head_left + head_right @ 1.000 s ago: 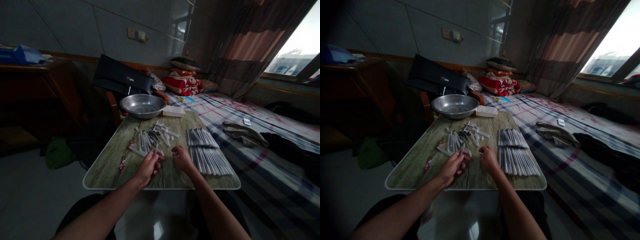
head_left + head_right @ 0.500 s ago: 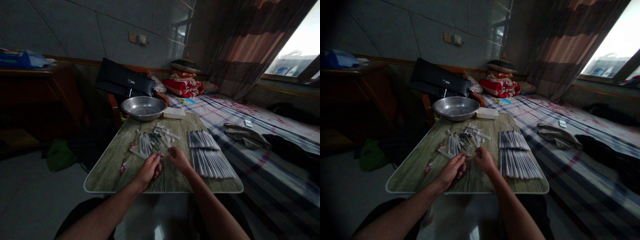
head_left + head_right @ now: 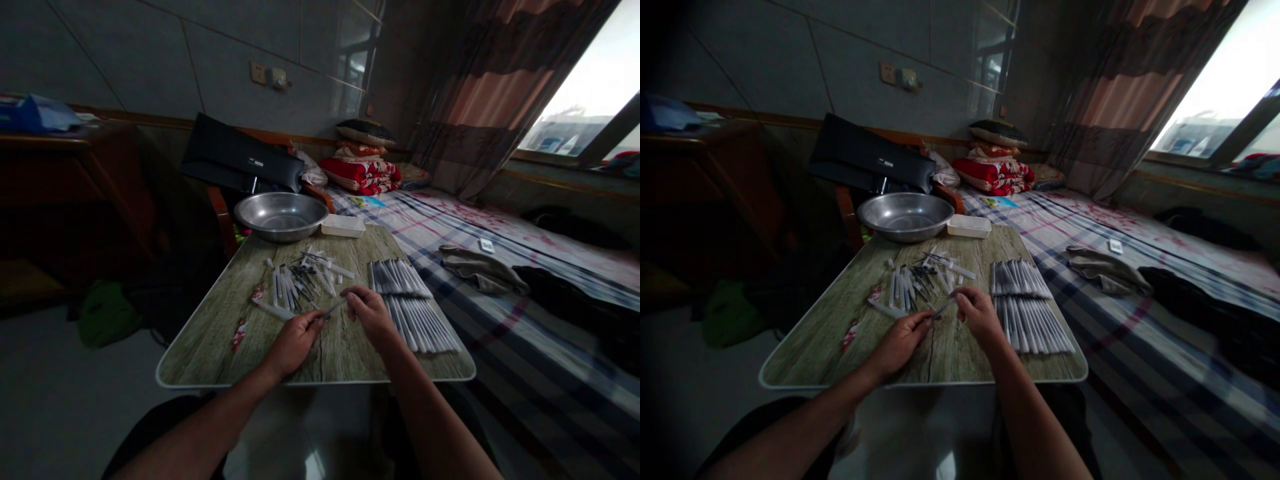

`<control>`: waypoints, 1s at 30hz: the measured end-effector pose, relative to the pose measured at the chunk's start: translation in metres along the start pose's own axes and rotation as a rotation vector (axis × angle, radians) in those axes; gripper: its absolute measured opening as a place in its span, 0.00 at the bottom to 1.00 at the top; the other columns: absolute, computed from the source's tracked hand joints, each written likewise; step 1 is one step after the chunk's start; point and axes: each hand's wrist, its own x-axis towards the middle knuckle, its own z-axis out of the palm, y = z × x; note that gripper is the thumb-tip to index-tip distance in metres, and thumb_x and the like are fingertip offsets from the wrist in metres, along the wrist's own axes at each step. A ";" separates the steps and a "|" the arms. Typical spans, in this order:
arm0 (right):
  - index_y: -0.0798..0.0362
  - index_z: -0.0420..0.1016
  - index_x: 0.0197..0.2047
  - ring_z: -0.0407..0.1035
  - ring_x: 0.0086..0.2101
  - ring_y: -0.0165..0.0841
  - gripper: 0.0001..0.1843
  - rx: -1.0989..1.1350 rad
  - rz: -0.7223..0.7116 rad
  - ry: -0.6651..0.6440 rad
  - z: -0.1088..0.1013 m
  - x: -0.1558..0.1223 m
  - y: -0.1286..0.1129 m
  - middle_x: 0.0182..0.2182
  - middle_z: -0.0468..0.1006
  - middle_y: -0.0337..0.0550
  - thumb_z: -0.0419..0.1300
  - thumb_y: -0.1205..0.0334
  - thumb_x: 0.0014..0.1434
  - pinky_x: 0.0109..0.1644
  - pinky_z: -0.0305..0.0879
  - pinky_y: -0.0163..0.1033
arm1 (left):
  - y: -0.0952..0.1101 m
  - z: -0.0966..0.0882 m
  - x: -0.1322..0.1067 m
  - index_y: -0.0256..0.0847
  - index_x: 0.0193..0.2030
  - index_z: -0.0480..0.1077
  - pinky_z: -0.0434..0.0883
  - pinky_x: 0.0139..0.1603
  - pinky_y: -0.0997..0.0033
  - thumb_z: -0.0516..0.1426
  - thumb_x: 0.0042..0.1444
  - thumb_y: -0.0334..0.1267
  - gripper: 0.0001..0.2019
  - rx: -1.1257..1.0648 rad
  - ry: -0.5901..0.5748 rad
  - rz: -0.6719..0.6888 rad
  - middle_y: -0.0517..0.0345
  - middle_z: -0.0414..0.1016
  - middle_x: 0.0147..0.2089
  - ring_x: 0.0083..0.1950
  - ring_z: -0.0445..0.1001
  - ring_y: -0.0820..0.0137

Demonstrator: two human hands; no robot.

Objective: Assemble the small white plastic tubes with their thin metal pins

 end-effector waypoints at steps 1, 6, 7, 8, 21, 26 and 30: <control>0.56 0.74 0.36 0.57 0.18 0.24 0.14 -0.017 -0.004 0.001 -0.001 0.000 -0.001 0.17 0.64 0.32 0.58 0.53 0.54 0.22 0.51 0.31 | 0.001 0.000 0.000 0.40 0.47 0.76 0.67 0.50 0.66 0.53 0.58 0.45 0.17 0.004 -0.010 0.021 0.54 0.79 0.39 0.44 0.74 0.63; 0.55 0.75 0.35 0.55 0.18 0.24 0.14 -0.131 -0.014 -0.050 -0.005 0.000 0.000 0.17 0.61 0.32 0.56 0.53 0.56 0.22 0.50 0.31 | -0.002 0.000 0.000 0.43 0.48 0.76 0.66 0.54 0.65 0.53 0.59 0.44 0.16 0.045 -0.019 0.047 0.54 0.79 0.44 0.47 0.75 0.62; 0.55 0.75 0.35 0.54 0.18 0.24 0.14 -0.145 -0.015 -0.059 -0.006 0.000 0.000 0.17 0.60 0.31 0.56 0.53 0.56 0.21 0.49 0.31 | -0.002 0.000 0.000 0.44 0.48 0.76 0.66 0.53 0.65 0.52 0.59 0.44 0.15 0.059 -0.018 0.052 0.55 0.80 0.44 0.46 0.75 0.63; 0.55 0.75 0.35 0.53 0.18 0.24 0.13 -0.157 -0.014 -0.069 -0.006 0.000 0.001 0.17 0.59 0.31 0.56 0.53 0.56 0.21 0.48 0.31 | -0.002 -0.001 -0.001 0.44 0.48 0.76 0.67 0.52 0.66 0.52 0.60 0.44 0.15 0.074 -0.019 0.061 0.55 0.80 0.43 0.45 0.76 0.63; 0.55 0.71 0.33 0.55 0.17 0.23 0.12 -0.030 0.046 -0.098 0.010 -0.005 0.009 0.17 0.61 0.30 0.56 0.53 0.55 0.19 0.51 0.29 | 0.007 -0.008 -0.001 0.46 0.48 0.77 0.67 0.45 0.67 0.52 0.60 0.43 0.16 0.301 -0.023 0.117 0.52 0.81 0.44 0.43 0.77 0.60; 0.55 0.72 0.33 0.57 0.17 0.23 0.13 -0.006 0.059 -0.068 0.014 -0.006 0.013 0.16 0.63 0.31 0.57 0.53 0.54 0.19 0.53 0.30 | 0.003 -0.008 -0.001 0.47 0.46 0.77 0.66 0.50 0.65 0.53 0.58 0.44 0.14 0.229 -0.003 0.087 0.52 0.81 0.45 0.46 0.77 0.59; 0.55 0.71 0.32 0.57 0.16 0.23 0.13 0.017 0.075 -0.066 0.015 -0.006 0.020 0.16 0.64 0.31 0.57 0.53 0.54 0.19 0.53 0.29 | -0.004 -0.007 0.000 0.48 0.43 0.78 0.66 0.52 0.64 0.56 0.55 0.46 0.13 0.224 0.045 0.076 0.50 0.81 0.43 0.46 0.76 0.58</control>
